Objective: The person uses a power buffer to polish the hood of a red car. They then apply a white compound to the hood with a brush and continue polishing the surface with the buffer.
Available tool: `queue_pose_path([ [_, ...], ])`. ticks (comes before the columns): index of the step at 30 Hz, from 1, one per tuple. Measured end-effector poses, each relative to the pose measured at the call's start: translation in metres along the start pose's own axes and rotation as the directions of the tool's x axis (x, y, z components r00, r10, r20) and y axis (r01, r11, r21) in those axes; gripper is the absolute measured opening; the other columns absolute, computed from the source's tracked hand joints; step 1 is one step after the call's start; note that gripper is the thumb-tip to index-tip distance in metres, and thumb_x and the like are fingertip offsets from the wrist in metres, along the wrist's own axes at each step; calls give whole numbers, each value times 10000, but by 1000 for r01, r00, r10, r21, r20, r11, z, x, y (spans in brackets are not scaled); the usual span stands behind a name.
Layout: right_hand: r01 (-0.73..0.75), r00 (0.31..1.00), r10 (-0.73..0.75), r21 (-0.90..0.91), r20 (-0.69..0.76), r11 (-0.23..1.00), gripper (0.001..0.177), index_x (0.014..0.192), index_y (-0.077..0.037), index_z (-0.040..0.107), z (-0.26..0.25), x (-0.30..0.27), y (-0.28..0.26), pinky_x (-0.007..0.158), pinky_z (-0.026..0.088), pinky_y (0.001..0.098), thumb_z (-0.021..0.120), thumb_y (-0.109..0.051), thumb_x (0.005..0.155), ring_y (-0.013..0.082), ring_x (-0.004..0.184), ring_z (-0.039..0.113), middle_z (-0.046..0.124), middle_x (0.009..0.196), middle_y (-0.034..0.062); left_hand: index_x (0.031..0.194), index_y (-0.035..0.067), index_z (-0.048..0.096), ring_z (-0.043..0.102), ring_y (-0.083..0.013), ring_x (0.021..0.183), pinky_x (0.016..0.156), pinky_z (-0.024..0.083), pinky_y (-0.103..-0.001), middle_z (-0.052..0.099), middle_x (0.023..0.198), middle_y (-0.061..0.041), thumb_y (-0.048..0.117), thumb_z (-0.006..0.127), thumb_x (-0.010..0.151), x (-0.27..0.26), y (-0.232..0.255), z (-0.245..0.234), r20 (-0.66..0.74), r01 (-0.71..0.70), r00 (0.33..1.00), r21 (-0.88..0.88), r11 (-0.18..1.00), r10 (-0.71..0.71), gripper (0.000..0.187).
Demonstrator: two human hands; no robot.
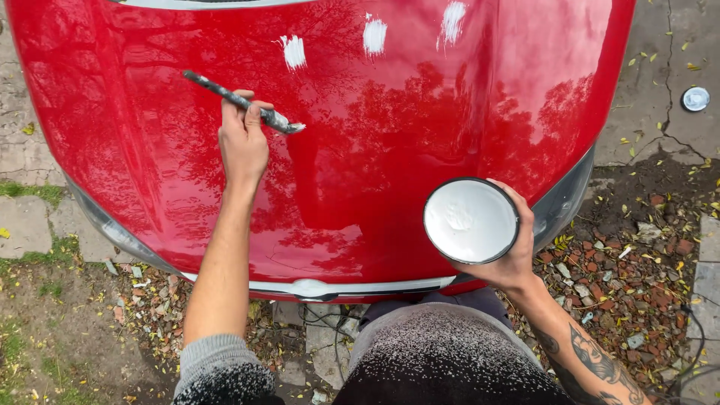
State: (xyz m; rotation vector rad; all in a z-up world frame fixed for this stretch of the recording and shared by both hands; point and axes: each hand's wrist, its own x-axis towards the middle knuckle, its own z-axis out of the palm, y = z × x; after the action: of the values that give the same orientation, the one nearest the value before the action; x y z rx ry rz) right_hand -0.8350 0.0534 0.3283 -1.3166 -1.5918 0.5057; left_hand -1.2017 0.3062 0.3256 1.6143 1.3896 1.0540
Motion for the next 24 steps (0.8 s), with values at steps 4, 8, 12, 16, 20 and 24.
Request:
queue_pose_path([
  [4, -36, 999, 35, -24, -20, 999, 1291, 1555, -111, 143, -8, -4, 2, 1183, 504, 512, 967, -194, 565, 368, 1358, 567, 448, 1485, 241, 1297, 21, 516, 758, -219, 974, 818, 631, -374, 770, 1079, -120, 154, 444, 1134, 6, -26, 14, 81, -67, 996, 262, 963, 47, 222],
  [8, -87, 995, 88, 5, -38, 996, 1271, 1559, -111, 142, -14, -13, 11, 1161, 479, 503, 962, -172, 590, 359, 1385, 559, 438, 1509, 229, 1290, 57, 536, 762, -214, 859, 731, 623, -386, 772, 1043, -105, 162, 453, 1116, -23, -10, 17, 209, 34, 968, 437, 899, -138, 220],
  [12, -162, 984, 162, 2, -80, 987, 1267, 1565, -105, 154, -17, -15, 14, 1207, 508, 514, 960, -173, 591, 359, 1395, 553, 444, 1510, 224, 1296, 69, 539, 766, -201, 890, 767, 622, -384, 781, 1053, -82, 177, 464, 1122, -33, 8, 18, 229, 80, 958, 367, 927, -174, 218],
  [16, -125, 989, 122, -43, -79, 991, 1281, 1555, -99, 152, -22, -16, 8, 1203, 501, 514, 972, -192, 575, 359, 1389, 552, 431, 1506, 231, 1265, 81, 569, 762, -221, 938, 769, 634, -395, 766, 1122, -84, 194, 483, 1127, -20, 21, 69, 167, -79, 985, 157, 984, 52, 198],
  [20, -103, 992, 102, -14, -79, 995, 1265, 1562, -94, 134, -25, -13, 0, 1215, 505, 500, 969, -174, 616, 347, 1398, 557, 441, 1513, 216, 1267, 85, 596, 747, -287, 967, 809, 623, -433, 750, 1066, -119, 209, 516, 1135, -7, 0, 128, 204, -382, 918, 226, 896, 340, 199],
  [24, -128, 982, 123, -26, -143, 991, 1265, 1554, -89, 148, -33, -24, -6, 1186, 505, 497, 972, -156, 597, 345, 1379, 557, 441, 1496, 224, 1262, 84, 590, 731, -290, 880, 762, 588, -458, 749, 975, -134, 230, 509, 1118, -24, 35, 123, 350, -241, 932, 399, 885, 96, 221],
])
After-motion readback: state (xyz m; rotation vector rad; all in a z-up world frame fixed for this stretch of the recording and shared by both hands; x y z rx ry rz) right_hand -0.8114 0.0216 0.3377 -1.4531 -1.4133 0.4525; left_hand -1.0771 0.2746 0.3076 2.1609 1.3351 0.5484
